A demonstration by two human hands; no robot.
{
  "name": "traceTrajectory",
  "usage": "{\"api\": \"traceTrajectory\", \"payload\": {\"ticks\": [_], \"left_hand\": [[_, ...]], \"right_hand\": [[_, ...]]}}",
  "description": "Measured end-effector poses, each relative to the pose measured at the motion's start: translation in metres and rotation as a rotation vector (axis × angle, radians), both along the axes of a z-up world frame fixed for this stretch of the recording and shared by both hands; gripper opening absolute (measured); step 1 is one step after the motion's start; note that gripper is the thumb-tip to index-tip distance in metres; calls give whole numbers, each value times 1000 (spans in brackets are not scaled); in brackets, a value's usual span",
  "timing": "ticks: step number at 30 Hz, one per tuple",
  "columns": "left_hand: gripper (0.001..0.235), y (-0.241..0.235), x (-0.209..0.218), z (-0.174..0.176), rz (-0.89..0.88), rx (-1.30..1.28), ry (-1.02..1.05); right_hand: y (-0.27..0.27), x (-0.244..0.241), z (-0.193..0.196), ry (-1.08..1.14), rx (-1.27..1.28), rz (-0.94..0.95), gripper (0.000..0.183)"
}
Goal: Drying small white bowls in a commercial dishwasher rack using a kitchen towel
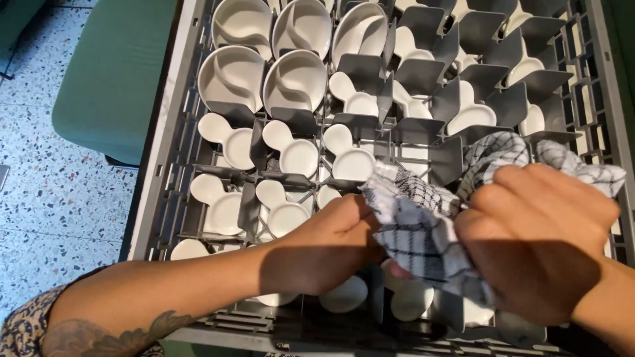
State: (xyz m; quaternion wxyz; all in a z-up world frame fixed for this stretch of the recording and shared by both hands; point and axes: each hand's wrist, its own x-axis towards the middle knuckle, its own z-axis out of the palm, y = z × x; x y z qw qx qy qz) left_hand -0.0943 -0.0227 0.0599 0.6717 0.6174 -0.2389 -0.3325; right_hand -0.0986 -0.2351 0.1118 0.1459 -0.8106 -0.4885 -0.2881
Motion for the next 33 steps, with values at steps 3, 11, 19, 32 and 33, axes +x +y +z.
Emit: {"api": "traceTrajectory", "payload": {"ticks": [3,11,19,32,33], "left_hand": [[30,1,-4,0,3,159,-50],[22,12,35,7,469,560,-1067],[17,-36,86,-37,392,890,-1570],[39,-87,93,-54,53,1197,-1318],[39,-83,89,-53,52,1199,-1310]], "right_hand": [[-59,21,-42,60,-89,-175,75],[-185,94,-101,734,781,-78,124],[-105,87,-69,172,1058,-96,48],[-141,96,-122,68,977,89,33],[-126,89,-108,75,976,90,33]]}}
